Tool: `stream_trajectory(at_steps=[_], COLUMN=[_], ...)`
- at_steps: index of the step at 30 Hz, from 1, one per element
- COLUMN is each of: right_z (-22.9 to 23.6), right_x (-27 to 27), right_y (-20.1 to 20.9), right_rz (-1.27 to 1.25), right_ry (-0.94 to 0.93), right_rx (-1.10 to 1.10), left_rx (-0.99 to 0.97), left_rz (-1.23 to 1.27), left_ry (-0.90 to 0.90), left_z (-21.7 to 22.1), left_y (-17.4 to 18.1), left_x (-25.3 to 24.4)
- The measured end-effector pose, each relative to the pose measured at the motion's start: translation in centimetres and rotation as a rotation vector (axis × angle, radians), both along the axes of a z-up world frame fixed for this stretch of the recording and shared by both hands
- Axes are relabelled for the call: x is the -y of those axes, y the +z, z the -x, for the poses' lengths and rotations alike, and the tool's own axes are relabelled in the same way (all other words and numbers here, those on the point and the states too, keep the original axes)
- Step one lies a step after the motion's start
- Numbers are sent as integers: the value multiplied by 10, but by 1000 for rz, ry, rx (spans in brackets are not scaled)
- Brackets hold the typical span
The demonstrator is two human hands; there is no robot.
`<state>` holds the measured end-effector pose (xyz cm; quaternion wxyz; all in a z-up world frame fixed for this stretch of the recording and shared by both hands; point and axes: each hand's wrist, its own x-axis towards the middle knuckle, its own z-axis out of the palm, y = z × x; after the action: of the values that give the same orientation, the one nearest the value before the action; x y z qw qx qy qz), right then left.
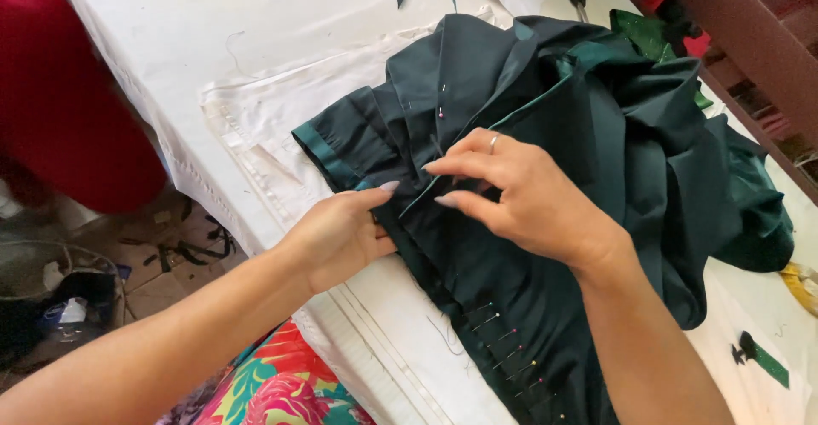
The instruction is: Pinning a piece of dark green fabric to secure pleats or a seam before sewing.
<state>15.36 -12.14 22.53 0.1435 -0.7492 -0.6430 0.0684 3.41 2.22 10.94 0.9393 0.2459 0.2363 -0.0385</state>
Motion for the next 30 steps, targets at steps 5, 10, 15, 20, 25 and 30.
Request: stream_trajectory(at_steps=[5,10,15,20,25,30], right_z=[-10,-5,-2,-1,-2,-1], right_x=[-13,-20,-23,-26,-21,-15], right_y=[-30,-26,-23,-20,-17,-14], right_rz=[61,-57,55,60,42,31], right_ry=[186,293,302,295,251,181], right_rx=[181,250,251,228,182,96], left_rx=[48,92,92,129,183,126], left_rz=[41,47,98,109,101,77], left_ry=[-2,1,10,1,10,-34], left_z=[7,11,10,7,7,12], left_y=[-3,-5,-9,-26,-19,-3], left_x=[-8,-10,-10,-11,-9,-11])
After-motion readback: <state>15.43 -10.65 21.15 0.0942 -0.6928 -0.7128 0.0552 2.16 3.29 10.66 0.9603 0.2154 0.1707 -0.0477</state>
